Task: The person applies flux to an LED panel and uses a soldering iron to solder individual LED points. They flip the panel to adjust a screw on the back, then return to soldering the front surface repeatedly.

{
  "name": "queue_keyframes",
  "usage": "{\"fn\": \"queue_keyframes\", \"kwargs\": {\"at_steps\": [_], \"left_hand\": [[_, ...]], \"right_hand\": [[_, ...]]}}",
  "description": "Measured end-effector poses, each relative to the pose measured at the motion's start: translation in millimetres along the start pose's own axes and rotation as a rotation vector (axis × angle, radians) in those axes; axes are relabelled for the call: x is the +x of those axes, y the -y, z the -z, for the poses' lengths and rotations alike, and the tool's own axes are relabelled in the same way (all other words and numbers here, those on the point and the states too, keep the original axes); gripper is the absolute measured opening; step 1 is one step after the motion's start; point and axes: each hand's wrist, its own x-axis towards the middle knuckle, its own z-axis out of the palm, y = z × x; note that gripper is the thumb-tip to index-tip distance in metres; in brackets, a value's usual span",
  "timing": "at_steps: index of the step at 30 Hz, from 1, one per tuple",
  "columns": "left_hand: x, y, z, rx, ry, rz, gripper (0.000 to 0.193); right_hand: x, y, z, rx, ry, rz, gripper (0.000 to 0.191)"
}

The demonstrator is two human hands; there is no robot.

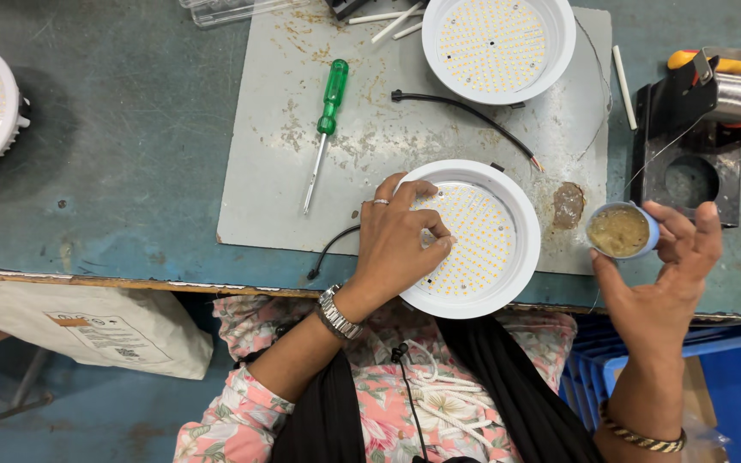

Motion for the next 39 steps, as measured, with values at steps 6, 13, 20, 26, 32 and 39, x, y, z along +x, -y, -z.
{"fn": "queue_keyframes", "kwargs": {"at_steps": [6, 13, 20, 26, 32, 39], "left_hand": [[10, -2, -16, 0.019, -0.019, 0.003, 0.007], [25, -4, -15, 0.014, -0.008, 0.001, 0.007], [29, -9, -20, 0.015, 0.027, 0.032, 0.008], [23, -17, -15, 0.026, 0.016, 0.038, 0.01], [15, -22, -5, 0.008, -0.019, 0.035, 0.01], [-3, -17, 6, -0.005, 0.016, -0.003, 0.01]], "right_hand": [[1, -28, 5, 0.02, -0.011, -0.033, 0.105], [14, -33, 5, -0.05, -0.006, -0.027, 0.103], [12, -45, 11, -0.162, -0.003, 0.023, 0.105], [2, -53, 17, -0.06, 0.037, -0.156, 0.103], [1, -45, 24, -0.156, 0.0, -0.009, 0.103], [-19, -52, 49, 0.932, -0.537, -0.404, 0.071]]}}
